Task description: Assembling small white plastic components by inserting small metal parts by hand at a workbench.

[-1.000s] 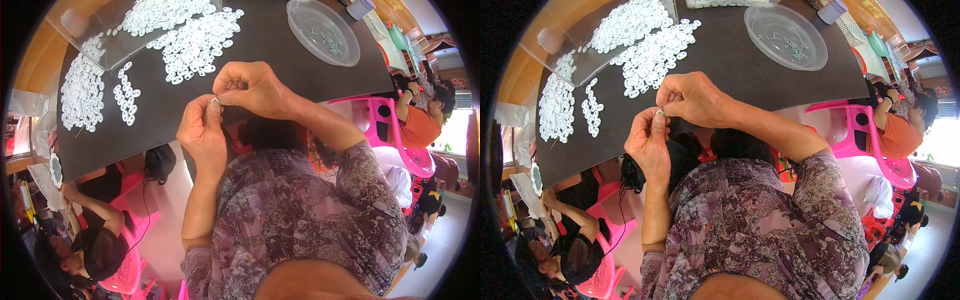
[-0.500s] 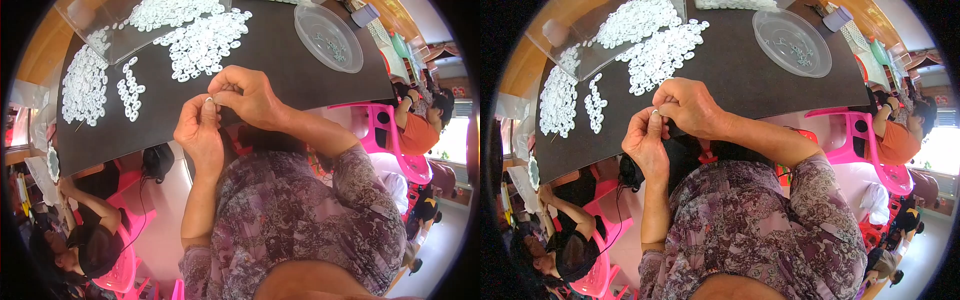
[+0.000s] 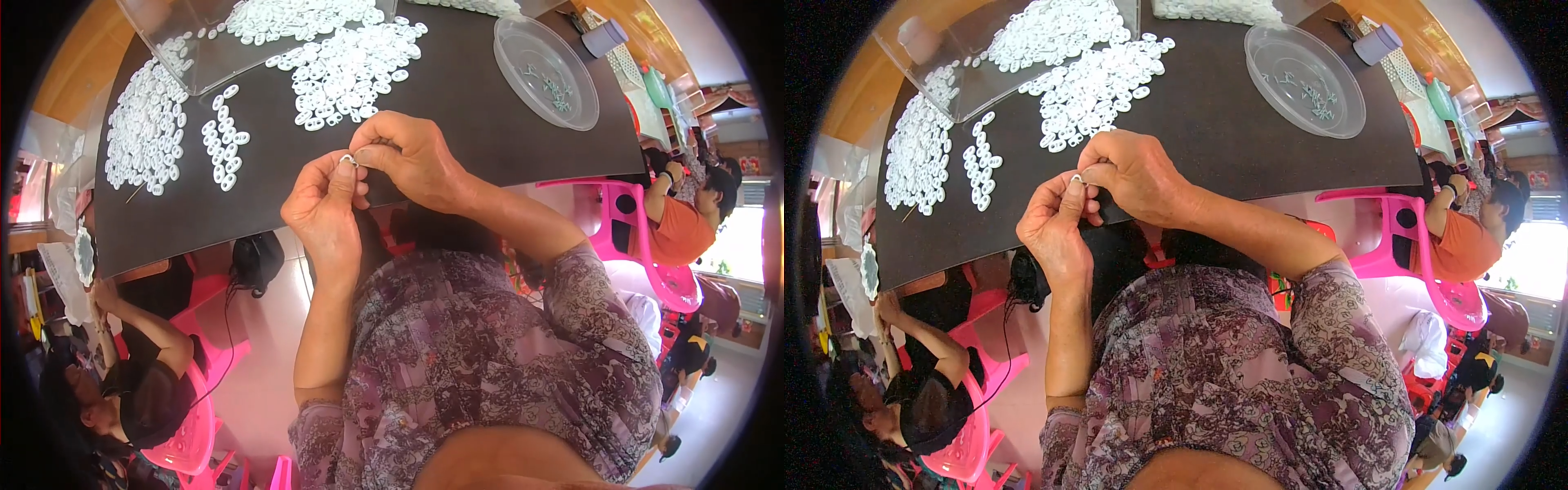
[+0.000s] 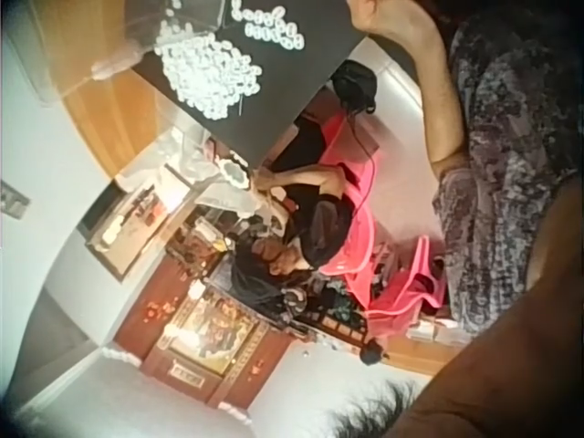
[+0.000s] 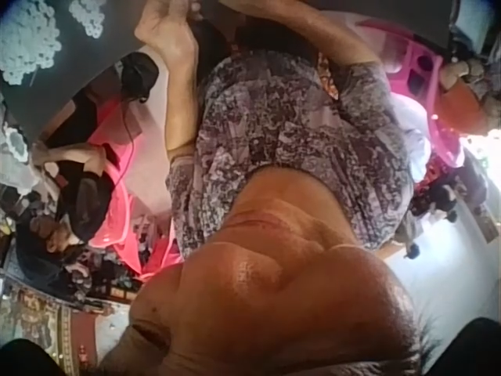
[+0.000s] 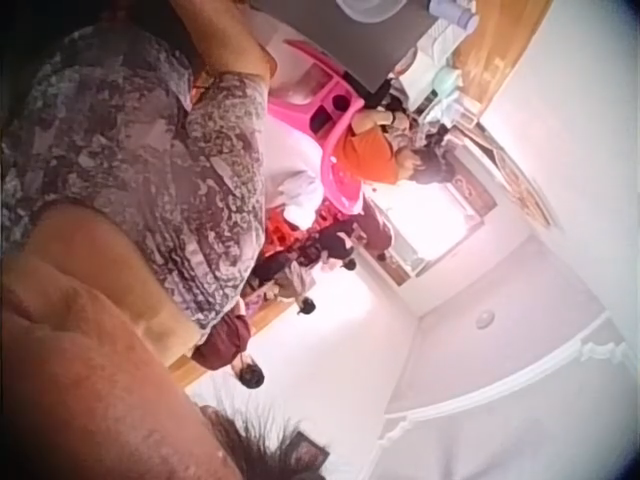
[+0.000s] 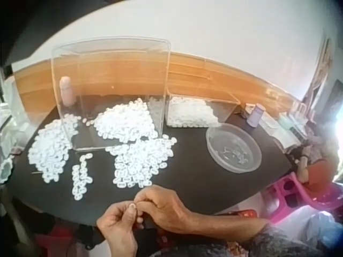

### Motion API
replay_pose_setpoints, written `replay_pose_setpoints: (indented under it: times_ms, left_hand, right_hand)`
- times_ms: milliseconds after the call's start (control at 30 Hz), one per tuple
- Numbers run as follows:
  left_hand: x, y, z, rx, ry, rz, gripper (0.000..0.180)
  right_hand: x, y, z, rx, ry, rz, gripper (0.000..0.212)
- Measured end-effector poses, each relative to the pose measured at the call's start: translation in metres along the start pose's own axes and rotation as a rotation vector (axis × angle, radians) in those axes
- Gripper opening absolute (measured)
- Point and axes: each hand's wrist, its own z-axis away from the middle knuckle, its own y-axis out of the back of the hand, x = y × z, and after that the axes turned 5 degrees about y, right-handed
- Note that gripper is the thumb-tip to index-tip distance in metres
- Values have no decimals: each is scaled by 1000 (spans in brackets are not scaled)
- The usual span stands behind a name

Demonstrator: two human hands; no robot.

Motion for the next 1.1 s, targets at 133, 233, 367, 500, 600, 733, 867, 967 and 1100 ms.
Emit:
replay_pose_setpoints:
  times_ms: [133, 233, 367, 500, 600, 733, 867, 967, 1100]
  left_hand:
    - [-6, 1, -1, 9, -43, 24, 11]
    - [-8, 0, -1, 18, -66, 32, 11]
    - [-9, -1, 0, 38, -104, 67, 10]
    - [-11, 0, -1, 36, -99, 77, 9]
    - [-9, -2, -3, 63, -79, 42, 12]
    - [-5, 0, -1, 50, -61, 74, 12]
    - [-3, -1, -2, 36, -34, 61, 11]
    - [-3, 0, -2, 43, -27, 48, 11]
    - [-2, 0, -2, 28, -20, 34, 11]
  right_hand:
    - [6, -7, 0, 34, 160, 173, 9]
    - [10, -14, 2, 73, 247, 225, 8]
    - [11, -17, 3, 125, 363, 267, 2]
    - [12, -17, 4, 146, 346, 241, 1]
    - [16, -4, 0, 78, 425, 375, 4]
    - [38, 49, -26, 199, 500, 666, 9]
    - [63, 72, -42, 236, 455, 914, 12]
    - [65, 72, -45, 171, 471, 988, 12]
    - [65, 73, -46, 119, 472, 1028, 11]
